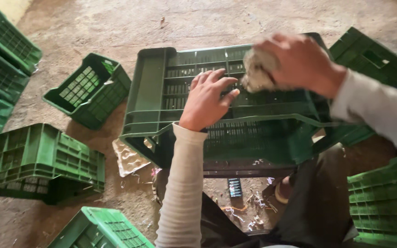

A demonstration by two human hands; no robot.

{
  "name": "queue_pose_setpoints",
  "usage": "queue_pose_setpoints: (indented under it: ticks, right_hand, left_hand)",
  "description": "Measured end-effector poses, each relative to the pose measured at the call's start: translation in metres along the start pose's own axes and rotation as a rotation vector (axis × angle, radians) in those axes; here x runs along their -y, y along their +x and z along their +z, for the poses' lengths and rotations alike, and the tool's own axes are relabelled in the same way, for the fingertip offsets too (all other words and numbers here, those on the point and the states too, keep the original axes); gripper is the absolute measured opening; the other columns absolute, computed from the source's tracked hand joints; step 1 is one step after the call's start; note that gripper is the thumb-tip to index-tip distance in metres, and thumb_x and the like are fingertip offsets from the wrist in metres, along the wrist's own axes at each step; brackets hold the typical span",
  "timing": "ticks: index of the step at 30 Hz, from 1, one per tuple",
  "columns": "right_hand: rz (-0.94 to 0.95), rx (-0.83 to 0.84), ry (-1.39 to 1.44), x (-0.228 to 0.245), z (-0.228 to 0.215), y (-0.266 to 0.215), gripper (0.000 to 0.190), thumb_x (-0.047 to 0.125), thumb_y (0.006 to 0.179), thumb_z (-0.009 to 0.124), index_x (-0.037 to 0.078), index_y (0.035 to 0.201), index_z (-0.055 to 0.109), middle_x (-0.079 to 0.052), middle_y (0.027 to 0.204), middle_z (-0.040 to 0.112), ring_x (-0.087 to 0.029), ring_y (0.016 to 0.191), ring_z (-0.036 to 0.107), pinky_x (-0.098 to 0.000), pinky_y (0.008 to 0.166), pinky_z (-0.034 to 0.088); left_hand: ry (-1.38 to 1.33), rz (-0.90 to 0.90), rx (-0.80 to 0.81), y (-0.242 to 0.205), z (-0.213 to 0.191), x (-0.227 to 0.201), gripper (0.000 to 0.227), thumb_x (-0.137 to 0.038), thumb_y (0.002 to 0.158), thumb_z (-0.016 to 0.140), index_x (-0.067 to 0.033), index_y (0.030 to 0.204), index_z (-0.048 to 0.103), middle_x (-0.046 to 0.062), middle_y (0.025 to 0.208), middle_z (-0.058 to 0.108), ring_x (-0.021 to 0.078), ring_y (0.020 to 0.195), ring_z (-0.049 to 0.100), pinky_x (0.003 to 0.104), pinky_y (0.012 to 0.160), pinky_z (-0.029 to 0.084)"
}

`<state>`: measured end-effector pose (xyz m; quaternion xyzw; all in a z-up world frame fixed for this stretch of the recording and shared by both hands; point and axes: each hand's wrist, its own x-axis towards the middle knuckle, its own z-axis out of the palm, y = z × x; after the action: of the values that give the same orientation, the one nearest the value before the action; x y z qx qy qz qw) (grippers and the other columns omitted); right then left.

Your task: The person wipes the interior and exterior surfaces of green plastic crates using a cloth. They rotate the crate to access different sides and continue wiping each surface thoroughly.

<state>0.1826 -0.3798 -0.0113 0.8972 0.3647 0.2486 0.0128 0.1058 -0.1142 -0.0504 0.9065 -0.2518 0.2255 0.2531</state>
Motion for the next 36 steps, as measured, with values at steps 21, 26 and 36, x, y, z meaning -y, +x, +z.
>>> queue_pose_setpoints:
  ticks: [21,26,36]
  right_hand:
    - [-0.238,-0.116,0.120,0.081,-0.068,-0.028,0.033,0.023,0.095,0.070,0.011,0.124,0.061,-0.013,0.098,0.073,-0.030,0.090,0.076,-0.0401,0.078,0.063]
    - [-0.144,0.326,0.184,0.029,-0.084,-0.044,0.058,0.038,0.076,0.076,0.023,0.131,0.067,-0.008,0.106,0.078,-0.022,0.081,0.077,-0.0372,0.070,0.064]
    - [0.012,-0.229,-0.015,-0.070,0.031,0.031,0.034,0.033,0.095,0.071,0.019,0.127,0.071,-0.015,0.096,0.073,-0.035,0.078,0.071,-0.0493,0.069,0.056]
  left_hand:
    - [-0.200,-0.098,-0.277,-0.002,-0.025,-0.023,0.053,-0.039,0.114,0.032,-0.0027,0.145,0.053,0.023,0.138,0.064,0.0392,0.129,0.060,0.047,0.105,0.044]
    - [-0.124,-0.116,-0.223,-0.001,-0.018,-0.024,0.051,-0.041,0.113,0.036,-0.0023,0.139,0.058,0.020,0.135,0.066,0.0365,0.128,0.061,0.046,0.106,0.044]
    - [-0.041,-0.086,-0.184,0.000,-0.015,-0.027,0.048,-0.038,0.111,0.043,0.0008,0.128,0.066,0.021,0.125,0.070,0.0367,0.119,0.064,0.047,0.102,0.046]
